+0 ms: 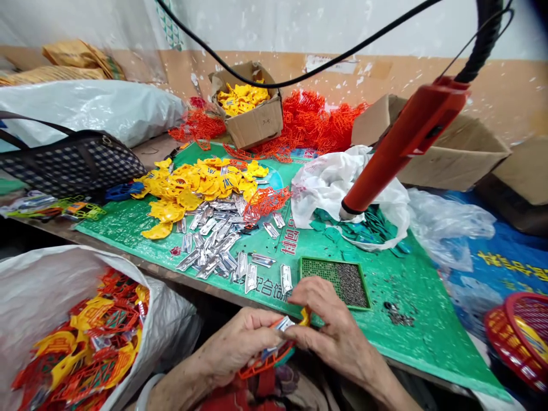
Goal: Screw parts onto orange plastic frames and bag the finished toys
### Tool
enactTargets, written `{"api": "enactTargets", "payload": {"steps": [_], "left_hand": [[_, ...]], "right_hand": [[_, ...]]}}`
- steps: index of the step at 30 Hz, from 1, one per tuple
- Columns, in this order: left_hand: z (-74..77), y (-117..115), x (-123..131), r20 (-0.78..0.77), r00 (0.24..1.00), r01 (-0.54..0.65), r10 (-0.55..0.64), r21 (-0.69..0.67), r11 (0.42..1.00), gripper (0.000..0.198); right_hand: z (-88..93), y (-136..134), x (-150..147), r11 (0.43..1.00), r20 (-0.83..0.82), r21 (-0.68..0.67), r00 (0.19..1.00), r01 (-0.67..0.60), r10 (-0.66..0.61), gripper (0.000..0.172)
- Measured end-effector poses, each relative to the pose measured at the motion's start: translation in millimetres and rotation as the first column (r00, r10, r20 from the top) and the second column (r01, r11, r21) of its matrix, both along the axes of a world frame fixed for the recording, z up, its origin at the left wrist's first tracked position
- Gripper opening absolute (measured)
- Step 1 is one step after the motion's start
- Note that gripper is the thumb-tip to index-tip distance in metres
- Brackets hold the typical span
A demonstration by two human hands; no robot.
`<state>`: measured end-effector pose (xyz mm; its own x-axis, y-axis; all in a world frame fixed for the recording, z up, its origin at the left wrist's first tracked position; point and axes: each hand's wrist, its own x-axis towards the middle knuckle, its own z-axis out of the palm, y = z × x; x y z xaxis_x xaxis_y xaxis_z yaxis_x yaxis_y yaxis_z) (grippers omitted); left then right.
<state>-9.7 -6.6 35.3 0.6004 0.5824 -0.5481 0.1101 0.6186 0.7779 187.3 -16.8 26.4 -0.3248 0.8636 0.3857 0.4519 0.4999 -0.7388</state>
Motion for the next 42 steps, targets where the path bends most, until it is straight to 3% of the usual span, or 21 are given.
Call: {"api": "enactTargets", "payload": {"steps": [2, 4, 6, 8, 10, 11, 13, 18, 22, 26, 30, 34, 38, 42], "left_hand": [[-3.5, -1, 0, 0.032, 0.998, -0.056, 0.058, -0.06, 0.997, 0.024], [-4.0, -1, -2, 0.056, 0.993, -0.099, 0.103, -0.077, 0.992, 0.025], [-2.3, -2, -3, 0.08, 0.987, -0.133, 0.138, -0.063, 0.989, 0.025], [-0.7, -1, -5, 0.105, 0.98, -0.164, 0.167, -0.041, 0.986, 0.025], [-1.3, 1, -6, 0.112, 0.974, -0.195, 0.197, -0.031, 0.98, 0.026], [-2.6, 1, -5, 0.108, 0.97, -0.216, 0.217, -0.028, 0.976, 0.027], [-6.9, 3, -4, 0.087, 0.964, -0.251, 0.252, -0.028, 0.968, 0.028], [-16.1, 3, -1, 0.075, 0.943, -0.323, 0.325, -0.038, 0.946, 0.03], [-17.8, 6, -3, 0.102, 0.911, -0.391, 0.4, -0.096, 0.915, 0.03], [-18.8, 11, -5, 0.114, 0.896, -0.412, 0.43, -0.153, 0.898, 0.028], [-21.5, 15, -4, 0.089, 0.914, -0.375, 0.396, -0.185, 0.908, 0.029], [-22.5, 16, -4, 0.06, 0.923, -0.361, 0.38, -0.201, 0.911, 0.027], [-18.1, 17, -3, 0.061, 0.936, -0.327, 0.346, -0.206, 0.922, 0.026], [-9.9, 17, -1, 0.029, 0.933, -0.346, 0.359, -0.201, 0.916, 0.026]], "right_hand": [[2.5, 5, 12, 0.991, -0.094, 0.021, 0.987, 0.133, -0.131, 0.021], [9.1, 13, 28, 0.924, -0.228, 0.036, 0.904, 0.38, -0.363, 0.017], [19.5, 25, 48, 0.756, -0.401, 0.049, 0.706, 0.653, -0.584, 0.017], [32.2, 40, 69, 0.572, -0.565, 0.076, 0.508, 0.817, -0.65, 0.023], [44.9, 57, 88, 0.457, -0.671, 0.14, 0.424, 0.878, -0.608, 0.028], [50.7, 66, 98, 0.443, -0.699, 0.172, 0.426, 0.88, -0.574, 0.031], [60.8, 84, 115, 0.479, -0.698, 0.242, 0.494, 0.844, -0.519, 0.037], [79.9, 130, 132, 0.699, -0.63, 0.334, 0.701, 0.632, -0.334, 0.038], [96.3, 150, 115, 0.821, -0.625, 0.117, 0.684, 0.559, -0.377, 0.03], [114.8, 152, 91, 0.923, -0.615, -0.099, 0.706, 0.372, -0.351, 0.025], [119.7, 151, 76, 0.953, -0.614, -0.168, 0.73, 0.252, -0.301, 0.049], [101.5, 132, 59, 0.966, -0.583, -0.234, 0.779, 0.109, -0.229, 0.055], [69.8, 105, 43, 0.944, -0.582, -0.319, 0.769, 0.085, -0.266, 0.047], [44.2, 89, 38, 0.931, -0.574, -0.301, 0.741, 0.205, -0.349, 0.021]]}}
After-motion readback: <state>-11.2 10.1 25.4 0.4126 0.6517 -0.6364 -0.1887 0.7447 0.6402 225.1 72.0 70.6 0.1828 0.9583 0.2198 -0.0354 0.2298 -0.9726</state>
